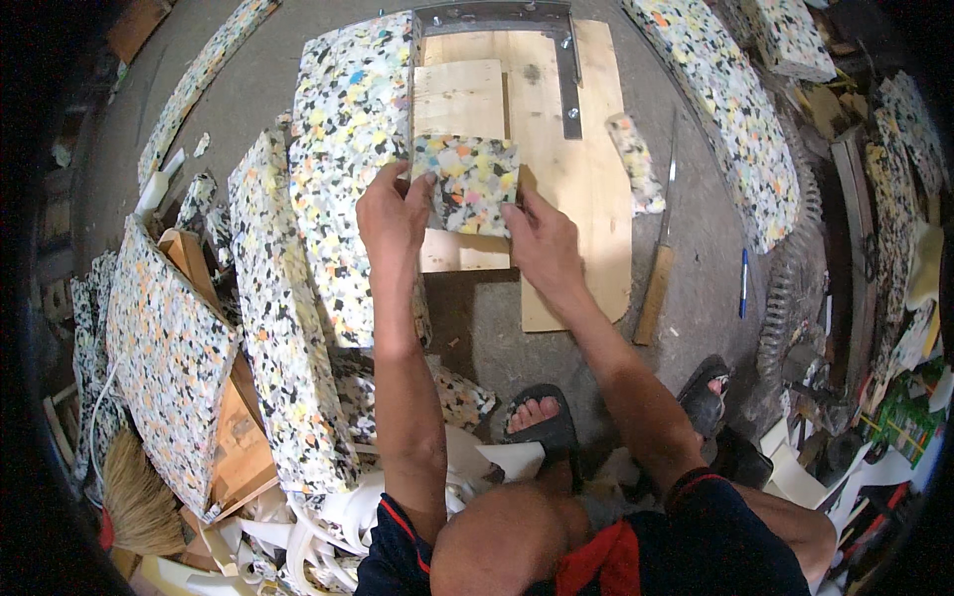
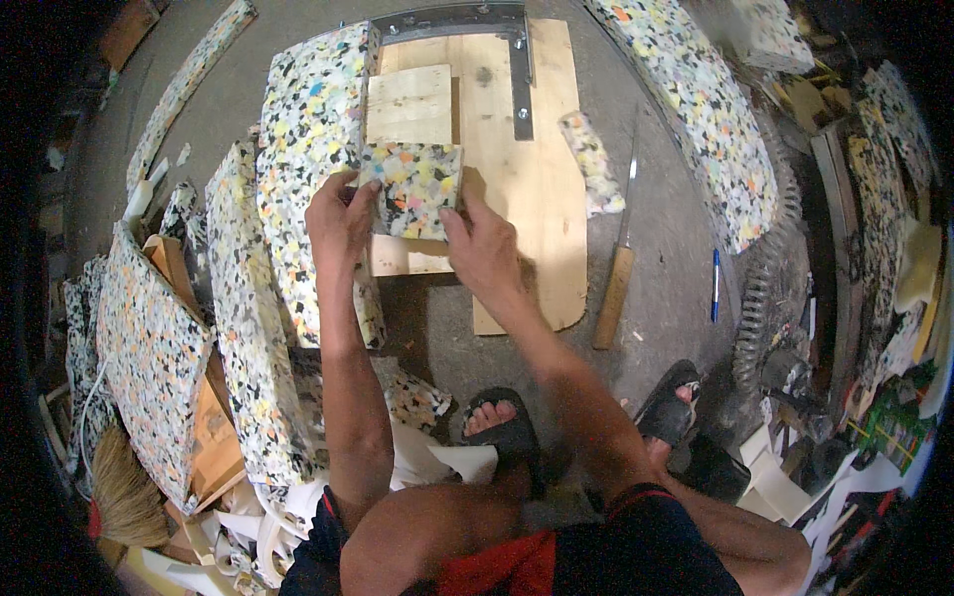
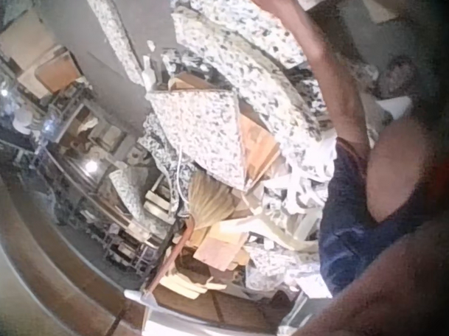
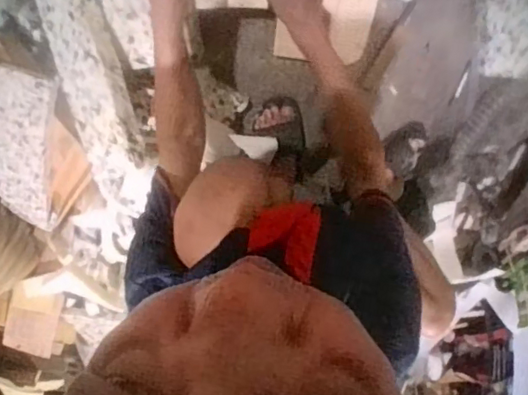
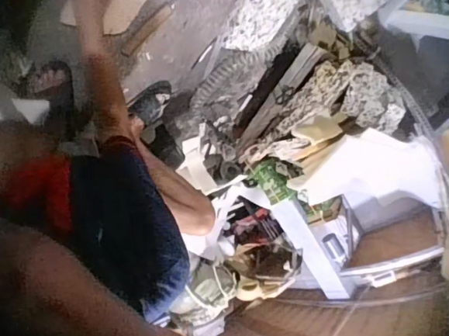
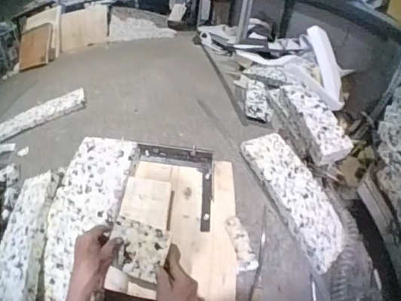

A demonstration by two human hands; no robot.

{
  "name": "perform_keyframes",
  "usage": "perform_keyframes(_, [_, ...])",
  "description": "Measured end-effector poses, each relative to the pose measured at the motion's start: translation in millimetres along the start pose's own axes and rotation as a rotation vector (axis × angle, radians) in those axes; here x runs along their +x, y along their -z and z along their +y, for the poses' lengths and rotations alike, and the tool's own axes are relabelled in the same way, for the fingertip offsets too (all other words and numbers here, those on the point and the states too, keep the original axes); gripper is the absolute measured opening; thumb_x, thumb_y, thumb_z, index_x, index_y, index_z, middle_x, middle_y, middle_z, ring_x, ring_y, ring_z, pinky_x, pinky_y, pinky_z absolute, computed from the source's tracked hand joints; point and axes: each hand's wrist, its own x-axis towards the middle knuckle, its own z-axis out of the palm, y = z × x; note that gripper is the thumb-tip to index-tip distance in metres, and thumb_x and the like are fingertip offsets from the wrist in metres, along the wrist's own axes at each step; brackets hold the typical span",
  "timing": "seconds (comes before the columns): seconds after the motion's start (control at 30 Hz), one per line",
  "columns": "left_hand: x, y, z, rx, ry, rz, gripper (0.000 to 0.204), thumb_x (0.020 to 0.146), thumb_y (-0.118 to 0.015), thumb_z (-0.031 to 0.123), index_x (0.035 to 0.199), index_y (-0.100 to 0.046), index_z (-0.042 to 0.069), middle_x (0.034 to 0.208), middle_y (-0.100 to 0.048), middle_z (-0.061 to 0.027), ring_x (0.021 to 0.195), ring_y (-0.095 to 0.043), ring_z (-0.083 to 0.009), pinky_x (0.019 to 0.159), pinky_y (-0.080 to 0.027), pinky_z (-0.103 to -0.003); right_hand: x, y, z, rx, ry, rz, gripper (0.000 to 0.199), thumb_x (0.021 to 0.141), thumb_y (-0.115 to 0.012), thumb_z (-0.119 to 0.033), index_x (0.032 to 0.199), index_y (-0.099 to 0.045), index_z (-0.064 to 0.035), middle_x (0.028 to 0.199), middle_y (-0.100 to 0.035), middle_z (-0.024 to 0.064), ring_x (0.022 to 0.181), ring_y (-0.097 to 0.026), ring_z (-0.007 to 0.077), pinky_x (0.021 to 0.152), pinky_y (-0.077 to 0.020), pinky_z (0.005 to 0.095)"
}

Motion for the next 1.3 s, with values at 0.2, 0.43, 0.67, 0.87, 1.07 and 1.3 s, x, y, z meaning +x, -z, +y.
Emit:
perform_keyframes(0.2, [-10,9,-2,0.032,0.088,0.028,0.030,0.091,-0.074,0.026,0.095,-0.073,-0.003,0.075,-0.071,-0.0172,0.066,-0.066,-0.0261,0.067,-0.051,-0.037,15,-24,-9,-0.104,0.078,0.067,0.028,0.096,-0.061,-0.022,0.105,-0.065,0.0033,0.082,-0.067,0.0281,0.080,-0.068,0.0459,0.073,-0.0521,0.0480])
perform_keyframes(0.43, [-7,-5,-4,-0.006,0.091,0.101,0.032,0.093,-0.073,0.027,0.093,-0.071,-0.005,0.068,-0.064,-0.0139,0.064,-0.058,-0.0199,0.062,-0.048,-0.035,29,-16,-7,-0.078,0.101,0.043,0.025,0.092,-0.065,-0.021,0.099,-0.066,0.0038,0.086,-0.065,0.0280,0.083,-0.065,0.0453,0.076,-0.0514,0.0489])
perform_keyframes(0.67, [-5,3,3,0.050,0.128,0.025,0.051,0.084,-0.080,0.038,0.108,-0.072,-0.006,0.088,-0.071,-0.0216,0.077,-0.068,-0.0335,0.071,-0.053,-0.041,28,-13,-10,-0.021,0.063,0.010,0.027,0.089,-0.068,-0.019,0.103,-0.066,0.0032,0.085,-0.064,0.0258,0.081,-0.066,0.0419,0.076,-0.0518,0.0481])
perform_keyframes(0.87, [1,-2,8,0.085,0.109,0.024,0.066,0.079,-0.084,0.042,0.121,-0.068,-0.005,0.110,-0.069,-0.0238,0.100,-0.067,-0.0381,0.089,-0.052,-0.044,27,-8,1,-0.067,0.026,-0.050,0.034,0.089,-0.071,-0.022,0.114,-0.068,0.0016,0.094,-0.067,0.0237,0.085,-0.068,0.0389,0.079,-0.0537,0.0467])
perform_keyframes(1.07, [-1,1,8,0.070,0.101,0.028,0.071,0.079,-0.085,0.043,0.122,-0.067,-0.011,0.104,-0.070,-0.0254,0.094,-0.068,-0.0336,0.086,-0.053,-0.041,-29,88,34,-0.437,0.042,0.193,0.054,0.087,-0.076,-0.022,0.133,-0.061,0.0019,0.120,-0.066,0.0251,0.102,-0.067,0.0407,0.090,-0.0538,0.0475])
perform_keyframes(1.3, [7,-1,15,0.178,0.049,-0.089,0.062,0.077,-0.082,0.046,0.104,-0.067,-0.007,0.095,-0.065,-0.0234,0.094,-0.062,-0.0398,0.084,-0.050,-0.047,-93,143,100,-0.833,-0.289,0.096,0.079,0.081,-0.081,-0.033,0.144,-0.049,0.0021,0.119,-0.065,0.0279,0.113,-0.063,0.0455,0.099,-0.0474,0.0542])
